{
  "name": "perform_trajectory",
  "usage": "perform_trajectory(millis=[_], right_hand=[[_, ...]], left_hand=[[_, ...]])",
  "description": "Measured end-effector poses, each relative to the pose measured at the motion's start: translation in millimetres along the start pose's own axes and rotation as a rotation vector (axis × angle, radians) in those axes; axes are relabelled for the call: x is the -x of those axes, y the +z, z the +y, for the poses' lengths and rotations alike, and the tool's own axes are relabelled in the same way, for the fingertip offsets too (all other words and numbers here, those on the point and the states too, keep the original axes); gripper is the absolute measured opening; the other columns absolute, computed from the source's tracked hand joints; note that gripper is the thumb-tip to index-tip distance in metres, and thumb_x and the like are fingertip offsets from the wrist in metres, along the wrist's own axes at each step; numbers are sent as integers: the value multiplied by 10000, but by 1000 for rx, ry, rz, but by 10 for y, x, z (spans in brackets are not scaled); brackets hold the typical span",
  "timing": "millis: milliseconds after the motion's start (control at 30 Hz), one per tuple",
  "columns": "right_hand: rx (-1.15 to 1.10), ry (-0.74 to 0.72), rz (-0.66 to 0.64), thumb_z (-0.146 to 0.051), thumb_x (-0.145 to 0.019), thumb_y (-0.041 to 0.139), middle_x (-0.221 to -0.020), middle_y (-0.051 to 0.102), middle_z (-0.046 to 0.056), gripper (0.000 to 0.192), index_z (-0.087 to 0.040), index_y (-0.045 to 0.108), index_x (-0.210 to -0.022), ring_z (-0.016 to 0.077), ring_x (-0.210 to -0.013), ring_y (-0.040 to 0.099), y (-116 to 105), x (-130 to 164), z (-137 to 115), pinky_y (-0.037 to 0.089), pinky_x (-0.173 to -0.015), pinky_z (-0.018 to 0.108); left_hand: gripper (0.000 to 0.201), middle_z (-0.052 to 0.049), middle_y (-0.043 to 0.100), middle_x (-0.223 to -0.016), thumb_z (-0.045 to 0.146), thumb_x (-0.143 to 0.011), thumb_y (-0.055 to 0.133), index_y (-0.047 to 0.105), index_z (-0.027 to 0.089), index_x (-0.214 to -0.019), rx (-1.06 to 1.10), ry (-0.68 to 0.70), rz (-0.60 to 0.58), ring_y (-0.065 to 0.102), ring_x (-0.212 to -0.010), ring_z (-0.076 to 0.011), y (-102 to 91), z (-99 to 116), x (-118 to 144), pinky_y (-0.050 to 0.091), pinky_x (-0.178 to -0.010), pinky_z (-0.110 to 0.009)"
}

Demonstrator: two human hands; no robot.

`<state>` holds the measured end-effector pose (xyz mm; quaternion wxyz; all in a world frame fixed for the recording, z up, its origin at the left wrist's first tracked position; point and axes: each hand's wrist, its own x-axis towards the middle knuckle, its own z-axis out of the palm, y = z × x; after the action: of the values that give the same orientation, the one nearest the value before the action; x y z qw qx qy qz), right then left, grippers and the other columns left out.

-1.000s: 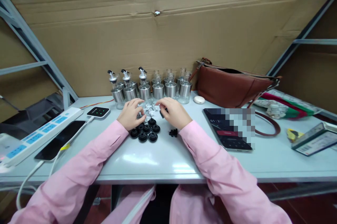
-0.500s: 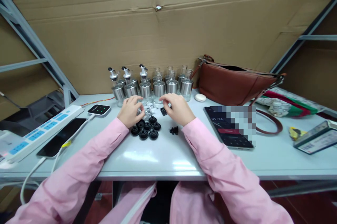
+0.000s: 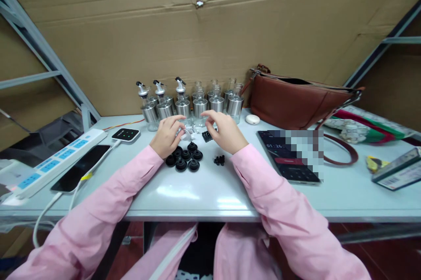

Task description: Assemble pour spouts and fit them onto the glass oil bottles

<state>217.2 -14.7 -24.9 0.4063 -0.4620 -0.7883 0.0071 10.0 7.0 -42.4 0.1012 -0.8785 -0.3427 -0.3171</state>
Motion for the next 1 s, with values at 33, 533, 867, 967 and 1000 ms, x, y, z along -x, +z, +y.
perform_trajectory(millis=[33,533,867,967,1000], right_hand=[[-33,20,8,-203,-832,460,-797,651,54,241,-159,589,-1031,188,-764,598,-20,-4,-11,424,-686,300],[-732,188,-274,-454,-758,573,-714,605,24,316,-153,609,-848,130,-669,539,14,-15,-94,439,-654,285],[-635,218,-239,-505,-739,572,-637,574,12,358,-148,598,-756,123,-615,515,9,-17,-90,419,-611,272],[-593,229,-321,-502,-718,599,-662,619,29,362,-143,627,-753,138,-641,554,-42,-18,-70,443,-642,285],[-564,221,-376,-505,-722,593,-682,637,36,367,-142,640,-757,145,-656,568,-70,-19,-49,450,-654,289]], left_hand=[[147,-119,542,-1191,184,-898,369,509,162,-937,4,50,47,472,-1122,-217,-19,22,-4,336,-941,-397],[91,-106,549,-1099,203,-925,346,427,194,-967,166,223,159,541,-997,-187,-12,106,12,450,-848,-342],[166,-98,602,-991,204,-898,384,543,157,-911,84,211,43,523,-947,-210,-17,99,5,429,-802,-343],[199,-78,625,-902,207,-885,385,578,166,-862,26,254,-27,507,-914,-220,-32,99,3,401,-765,-355],[206,-73,629,-880,211,-883,385,586,170,-860,14,263,-38,504,-904,-220,-36,98,3,391,-754,-357]])
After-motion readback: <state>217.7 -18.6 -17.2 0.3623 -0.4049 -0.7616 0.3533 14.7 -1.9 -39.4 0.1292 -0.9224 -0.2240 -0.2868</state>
